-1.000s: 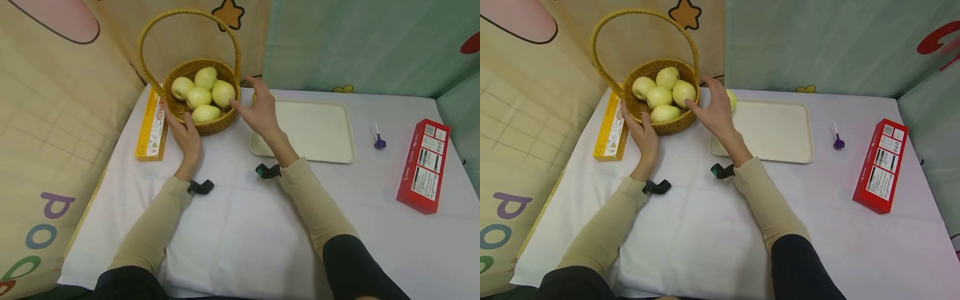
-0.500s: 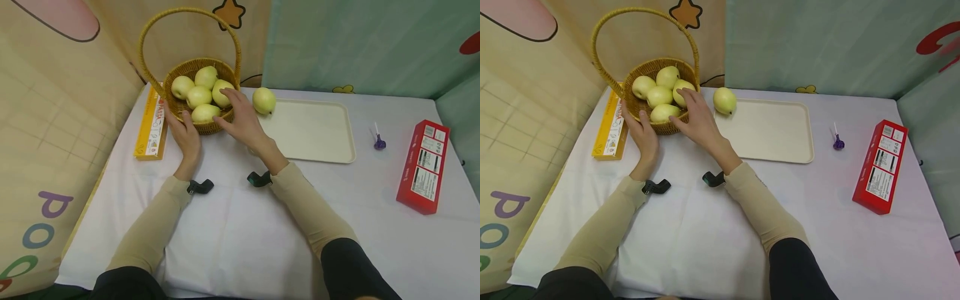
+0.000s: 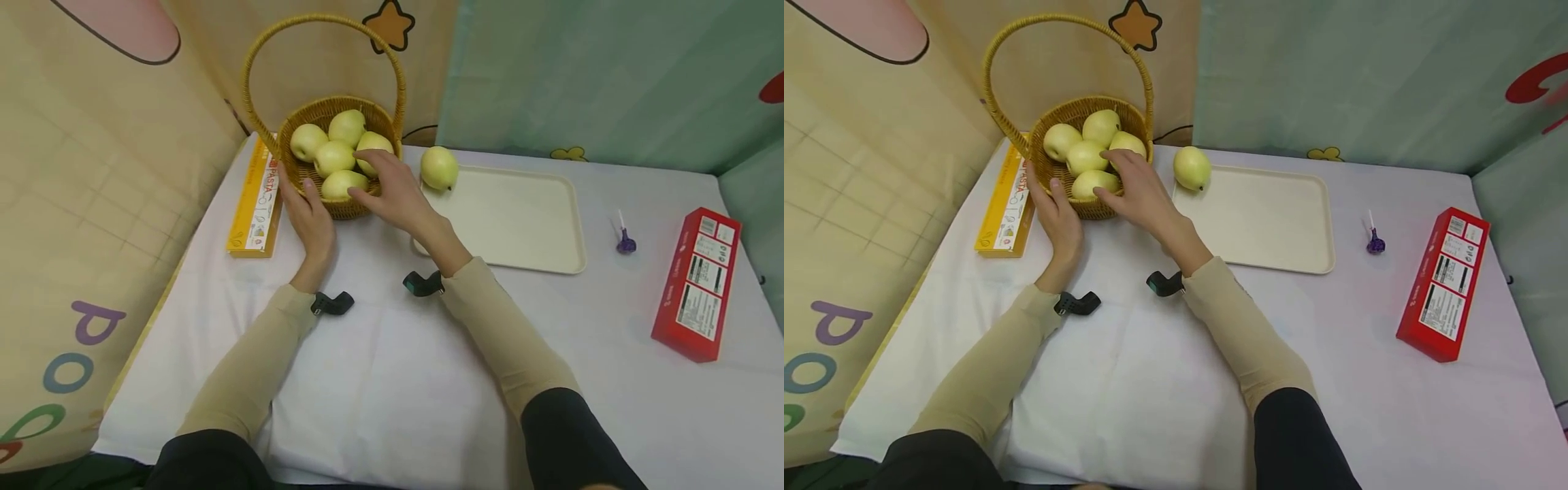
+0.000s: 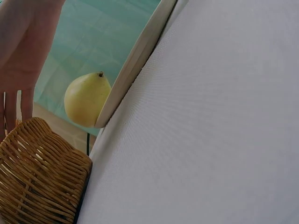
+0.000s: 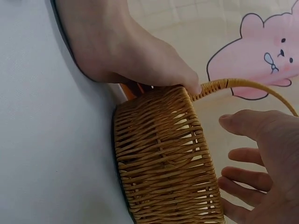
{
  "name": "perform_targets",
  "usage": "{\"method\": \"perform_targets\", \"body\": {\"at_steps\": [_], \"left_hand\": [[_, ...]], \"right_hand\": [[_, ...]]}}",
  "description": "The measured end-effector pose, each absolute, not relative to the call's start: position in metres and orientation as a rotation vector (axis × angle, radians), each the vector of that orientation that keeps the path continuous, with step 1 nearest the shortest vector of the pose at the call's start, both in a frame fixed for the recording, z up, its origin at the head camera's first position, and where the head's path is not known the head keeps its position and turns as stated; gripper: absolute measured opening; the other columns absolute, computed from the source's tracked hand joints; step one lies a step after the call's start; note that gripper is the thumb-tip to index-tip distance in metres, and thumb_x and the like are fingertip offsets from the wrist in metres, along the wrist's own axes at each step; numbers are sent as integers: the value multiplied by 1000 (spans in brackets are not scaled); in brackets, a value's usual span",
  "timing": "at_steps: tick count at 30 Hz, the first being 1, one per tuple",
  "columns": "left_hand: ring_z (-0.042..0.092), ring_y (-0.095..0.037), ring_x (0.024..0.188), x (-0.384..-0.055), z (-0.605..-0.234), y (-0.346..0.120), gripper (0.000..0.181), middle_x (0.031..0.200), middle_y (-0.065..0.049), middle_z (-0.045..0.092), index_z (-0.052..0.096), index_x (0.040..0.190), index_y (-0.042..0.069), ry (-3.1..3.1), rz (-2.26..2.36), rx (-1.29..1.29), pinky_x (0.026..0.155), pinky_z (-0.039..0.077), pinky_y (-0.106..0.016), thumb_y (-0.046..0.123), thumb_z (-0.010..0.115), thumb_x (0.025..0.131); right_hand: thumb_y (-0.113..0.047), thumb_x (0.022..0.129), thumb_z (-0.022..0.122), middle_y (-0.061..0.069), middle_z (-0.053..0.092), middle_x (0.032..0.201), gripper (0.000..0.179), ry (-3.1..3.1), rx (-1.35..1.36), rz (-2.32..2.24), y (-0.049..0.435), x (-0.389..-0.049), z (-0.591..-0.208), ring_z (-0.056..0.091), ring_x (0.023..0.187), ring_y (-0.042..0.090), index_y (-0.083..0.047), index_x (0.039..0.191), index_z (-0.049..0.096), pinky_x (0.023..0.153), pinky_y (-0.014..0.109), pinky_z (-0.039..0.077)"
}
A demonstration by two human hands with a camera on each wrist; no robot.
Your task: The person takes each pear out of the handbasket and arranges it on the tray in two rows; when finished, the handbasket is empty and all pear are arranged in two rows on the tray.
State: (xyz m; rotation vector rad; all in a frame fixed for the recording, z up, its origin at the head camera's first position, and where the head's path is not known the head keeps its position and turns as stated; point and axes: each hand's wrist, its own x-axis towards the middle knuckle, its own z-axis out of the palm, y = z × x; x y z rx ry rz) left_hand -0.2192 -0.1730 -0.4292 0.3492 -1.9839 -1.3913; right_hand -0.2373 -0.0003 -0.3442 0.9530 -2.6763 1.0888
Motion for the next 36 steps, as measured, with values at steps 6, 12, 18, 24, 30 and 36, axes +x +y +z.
{"method": "perform_targets", "body": {"at_steps": [6,12,18,24,30,36], "left_hand": [[18,-9,161,-219,-432,-170,61,176,-7,23,20,169,9,-1987,-1392,335,130,13,-23,30,37,115],[18,-8,161,-221,-432,-170,60,176,-7,23,20,169,9,-1986,-1379,337,129,12,-20,31,35,115],[19,-8,160,-221,-432,-171,60,176,-6,23,21,169,10,-1988,-1387,338,129,13,-22,32,36,115],[18,-6,160,-220,-432,-172,60,176,-6,22,20,169,10,-1984,-1385,333,129,12,-20,33,34,115],[18,-6,160,-221,-431,-173,60,176,-4,22,21,169,11,-1981,-1380,336,129,12,-20,32,35,115],[18,-7,160,-221,-431,-174,60,176,-6,22,20,169,10,-1983,-1381,331,129,12,-21,31,35,115]], "right_hand": [[-30,102,70,12,64,145,48,-2706,976,1113,-6,-250,-342,56,138,28,-3,141,63,117,38,43],[-30,101,71,11,73,128,40,-2774,1028,1093,-11,-263,-344,67,120,25,-3,130,70,106,37,51],[-35,98,75,7,76,116,38,-2853,1051,984,-17,-273,-345,67,105,20,-5,122,73,98,35,52],[-48,92,79,8,76,122,53,-2977,982,894,-28,-284,-337,66,115,24,-6,125,73,106,40,47],[-56,87,82,4,75,106,55,-3078,931,823,-35,-285,-331,61,104,21,-7,112,76,91,33,48],[-56,83,84,-2,41,63,57,-3090,941,783,-38,-283,-330,41,67,14,-11,68,54,66,26,32]]}}
